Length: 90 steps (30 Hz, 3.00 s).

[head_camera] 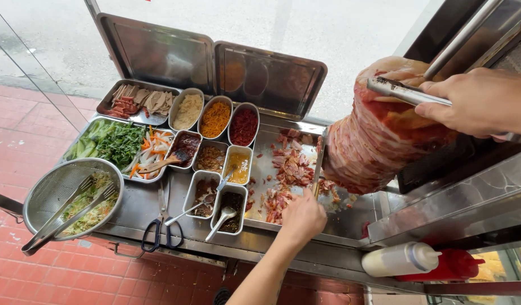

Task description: Slicing meat from a vertical rotisserie and organizing the sliced pieces into a tray.

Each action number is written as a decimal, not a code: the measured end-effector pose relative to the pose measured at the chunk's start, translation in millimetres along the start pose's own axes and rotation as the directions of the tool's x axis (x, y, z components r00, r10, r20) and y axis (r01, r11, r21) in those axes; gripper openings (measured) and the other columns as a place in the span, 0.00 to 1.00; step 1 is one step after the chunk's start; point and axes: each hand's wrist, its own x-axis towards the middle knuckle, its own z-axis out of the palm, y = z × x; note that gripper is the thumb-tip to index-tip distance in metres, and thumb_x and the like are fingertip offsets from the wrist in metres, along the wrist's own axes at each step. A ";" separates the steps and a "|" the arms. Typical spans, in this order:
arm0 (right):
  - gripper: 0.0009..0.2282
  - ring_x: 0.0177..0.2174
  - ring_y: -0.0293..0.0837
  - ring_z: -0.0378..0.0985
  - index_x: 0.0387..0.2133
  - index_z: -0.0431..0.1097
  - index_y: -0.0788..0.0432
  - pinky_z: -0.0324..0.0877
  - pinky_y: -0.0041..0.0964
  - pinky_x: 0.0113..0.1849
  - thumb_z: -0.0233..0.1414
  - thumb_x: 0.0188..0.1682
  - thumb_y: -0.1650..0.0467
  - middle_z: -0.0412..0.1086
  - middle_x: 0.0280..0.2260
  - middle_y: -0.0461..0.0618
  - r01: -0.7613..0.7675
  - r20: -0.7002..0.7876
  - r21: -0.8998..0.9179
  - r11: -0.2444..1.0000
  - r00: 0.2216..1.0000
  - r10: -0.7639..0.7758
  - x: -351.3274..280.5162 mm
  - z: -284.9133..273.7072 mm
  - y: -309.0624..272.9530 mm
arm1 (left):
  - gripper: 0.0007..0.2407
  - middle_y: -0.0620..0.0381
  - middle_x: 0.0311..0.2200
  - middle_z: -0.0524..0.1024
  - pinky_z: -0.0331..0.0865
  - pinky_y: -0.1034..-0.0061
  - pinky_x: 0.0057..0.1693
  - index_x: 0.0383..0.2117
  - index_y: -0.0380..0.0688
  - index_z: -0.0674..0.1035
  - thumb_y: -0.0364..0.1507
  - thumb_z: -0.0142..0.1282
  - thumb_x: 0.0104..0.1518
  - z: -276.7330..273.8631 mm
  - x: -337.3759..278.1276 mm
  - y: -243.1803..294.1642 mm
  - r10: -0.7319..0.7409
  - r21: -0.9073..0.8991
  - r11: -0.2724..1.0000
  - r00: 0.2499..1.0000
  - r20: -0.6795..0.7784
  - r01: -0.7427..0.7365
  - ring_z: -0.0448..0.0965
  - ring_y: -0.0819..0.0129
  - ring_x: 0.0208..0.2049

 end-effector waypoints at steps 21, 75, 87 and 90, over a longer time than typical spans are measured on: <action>0.27 0.11 0.42 0.79 0.65 0.57 0.37 0.76 0.31 0.18 0.40 0.53 0.48 0.88 0.32 0.42 -0.064 0.011 0.075 0.995 0.998 0.063 -18.2 4.2 -7.1 | 0.16 0.36 0.30 0.78 0.72 0.45 0.44 0.47 0.27 0.67 0.31 0.42 0.60 8.0 3.7 -14.3 -0.019 0.037 0.999 1.000 0.021 0.018 0.81 0.37 0.32; 0.11 0.13 0.42 0.65 0.40 0.73 0.59 0.59 0.36 0.15 0.46 0.55 0.66 0.66 0.19 0.49 -0.459 0.406 0.875 -0.152 0.869 -0.284 -60.8 258.4 -293.0 | 0.09 0.54 0.18 0.70 0.61 0.72 0.18 0.47 0.48 0.70 0.33 0.44 0.64 -104.6 -92.0 -64.1 -0.345 -0.321 0.819 0.855 0.386 0.476 0.66 0.66 0.10; 0.17 0.16 0.41 0.67 0.42 0.70 0.61 0.64 0.34 0.17 0.46 0.54 0.59 0.70 0.25 0.52 -0.471 0.340 0.855 -0.216 0.824 -0.453 -66.8 269.6 -288.6 | 0.10 0.52 0.14 0.68 0.55 0.72 0.17 0.48 0.47 0.71 0.33 0.44 0.64 -81.6 -106.5 -65.2 -0.427 -0.427 0.704 0.818 0.385 0.568 0.65 0.64 0.09; 0.22 0.17 0.38 0.64 0.43 0.69 0.64 0.61 0.32 0.17 0.43 0.55 0.55 0.69 0.27 0.52 -0.600 0.291 0.677 -0.426 0.751 -0.593 -59.7 271.2 -272.7 | 0.09 0.52 0.14 0.68 0.56 0.71 0.17 0.47 0.47 0.71 0.33 0.44 0.64 -82.7 -108.3 -64.0 -0.430 -0.425 0.707 0.821 0.377 0.565 0.65 0.64 0.09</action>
